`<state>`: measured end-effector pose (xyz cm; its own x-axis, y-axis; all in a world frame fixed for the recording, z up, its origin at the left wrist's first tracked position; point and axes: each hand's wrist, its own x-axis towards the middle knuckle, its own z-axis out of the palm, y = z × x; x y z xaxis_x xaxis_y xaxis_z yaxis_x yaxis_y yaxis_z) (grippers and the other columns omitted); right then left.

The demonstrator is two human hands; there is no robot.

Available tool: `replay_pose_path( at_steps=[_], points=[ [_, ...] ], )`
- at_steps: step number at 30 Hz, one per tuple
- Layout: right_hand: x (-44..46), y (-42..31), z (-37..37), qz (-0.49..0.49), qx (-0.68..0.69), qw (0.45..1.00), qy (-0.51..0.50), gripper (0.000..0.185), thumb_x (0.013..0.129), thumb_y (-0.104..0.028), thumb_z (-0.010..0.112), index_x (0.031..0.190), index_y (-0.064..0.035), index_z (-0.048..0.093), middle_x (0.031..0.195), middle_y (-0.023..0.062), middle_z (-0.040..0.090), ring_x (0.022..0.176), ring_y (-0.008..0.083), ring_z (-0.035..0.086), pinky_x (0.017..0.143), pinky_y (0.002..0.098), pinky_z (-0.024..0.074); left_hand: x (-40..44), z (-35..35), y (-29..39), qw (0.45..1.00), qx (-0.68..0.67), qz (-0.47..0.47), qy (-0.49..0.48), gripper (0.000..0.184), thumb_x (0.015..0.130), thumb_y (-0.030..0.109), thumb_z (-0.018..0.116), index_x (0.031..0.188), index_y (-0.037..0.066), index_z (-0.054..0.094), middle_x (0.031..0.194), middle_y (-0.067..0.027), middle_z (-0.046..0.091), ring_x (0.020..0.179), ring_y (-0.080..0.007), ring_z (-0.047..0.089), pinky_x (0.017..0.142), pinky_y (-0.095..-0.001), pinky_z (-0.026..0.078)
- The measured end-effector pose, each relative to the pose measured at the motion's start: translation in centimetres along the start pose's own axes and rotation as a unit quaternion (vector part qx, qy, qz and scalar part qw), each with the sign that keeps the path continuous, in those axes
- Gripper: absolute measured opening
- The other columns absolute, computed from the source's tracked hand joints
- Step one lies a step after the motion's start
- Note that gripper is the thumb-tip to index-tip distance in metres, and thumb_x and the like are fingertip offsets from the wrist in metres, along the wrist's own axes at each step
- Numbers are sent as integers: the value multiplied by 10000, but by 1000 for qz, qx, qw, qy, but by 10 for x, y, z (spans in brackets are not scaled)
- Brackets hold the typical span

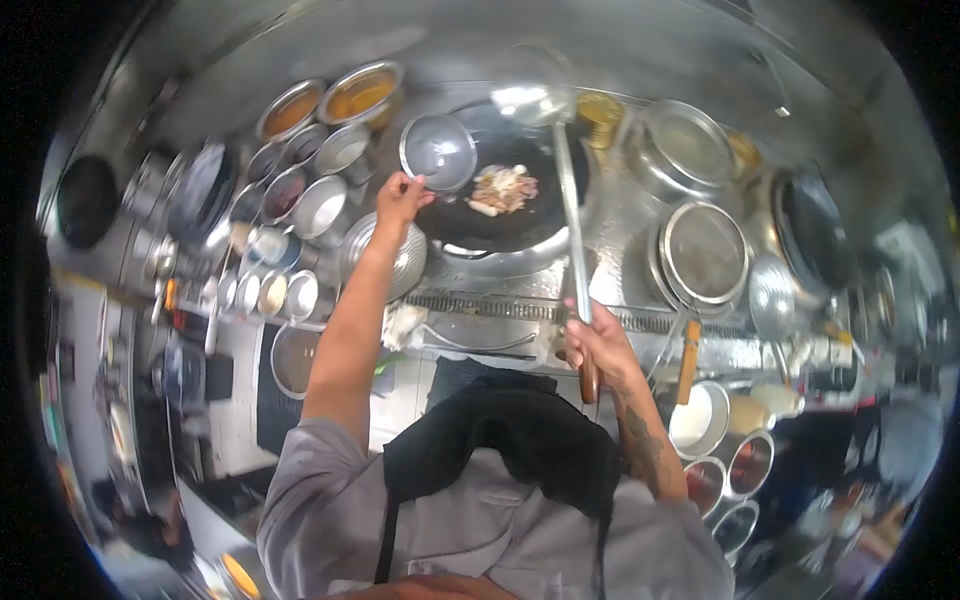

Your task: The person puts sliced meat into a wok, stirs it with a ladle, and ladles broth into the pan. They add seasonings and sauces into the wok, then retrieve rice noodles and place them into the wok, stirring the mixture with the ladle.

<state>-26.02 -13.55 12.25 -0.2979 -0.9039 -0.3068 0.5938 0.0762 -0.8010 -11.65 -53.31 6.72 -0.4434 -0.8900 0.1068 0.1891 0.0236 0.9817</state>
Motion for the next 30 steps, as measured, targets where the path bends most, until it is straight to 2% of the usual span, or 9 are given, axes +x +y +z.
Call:
replay_pose_path(
  at_steps=[5,11,15,19,21,24,25,27,30],
  points=[
    [40,45,-42,-37,-238,965,103,135,932,-136,630,1001,-50,552,583,-20,465,408,91,432,393,253,377,-109,-52,28,988,-93,-14,121,199,944,167,632,855,66,486,804,-68,604,721,-193,658,714,-321,583],
    [70,97,-72,-3,-289,952,103,183,925,-217,645,922,-70,536,559,-38,434,399,69,403,365,240,336,-314,-139,29,906,-225,-29,358,185,959,172,610,865,83,479,820,-70,603,749,-224,655,749,-386,587],
    [65,107,-75,104,-288,949,69,133,914,-165,606,909,-59,526,581,-14,466,396,74,402,345,252,340,-477,-188,32,787,-257,57,559,176,972,164,582,861,84,472,814,-84,595,773,-232,658,763,-398,585],
    [88,136,-83,78,-378,922,41,215,930,-244,616,841,-87,498,564,-11,427,413,86,416,362,265,373,-618,-206,48,607,-251,169,735,146,989,162,547,939,72,443,896,-115,603,798,-236,656,749,-398,582],
    [94,145,-70,91,-376,921,42,211,932,-248,615,843,-93,502,571,-11,434,425,88,425,372,264,381,-689,-214,36,526,-238,236,782,173,964,139,586,1007,51,444,1042,-128,569,940,-317,627,846,-461,548],
    [97,155,-58,110,-371,921,50,207,934,-253,613,845,-101,507,583,-13,443,443,90,438,388,262,392,-774,-204,46,396,-226,260,851,219,982,103,522,1135,7,399,1128,-164,534,969,-360,630,841,-493,557],
    [97,158,-55,115,-368,921,54,205,935,-255,613,845,-104,508,587,-13,447,449,90,443,393,261,396,-797,-196,50,358,-224,254,870,178,993,137,499,1093,16,414,1052,-166,588,890,-308,661,799,-431,578],
    [101,164,-50,125,-367,920,58,202,937,-259,612,847,-109,512,595,-14,453,461,92,452,404,260,404,-840,-183,41,289,-218,256,896,196,991,129,487,1114,8,393,1081,-175,575,907,-320,658,808,-438,572],
    [101,170,-42,128,-359,922,65,197,940,-265,610,849,-118,517,607,-15,463,478,94,465,419,258,416,-891,-167,25,240,-224,259,908,231,981,133,505,1123,7,374,1139,-182,519,961,-354,641,825,-456,562]
  ],
)
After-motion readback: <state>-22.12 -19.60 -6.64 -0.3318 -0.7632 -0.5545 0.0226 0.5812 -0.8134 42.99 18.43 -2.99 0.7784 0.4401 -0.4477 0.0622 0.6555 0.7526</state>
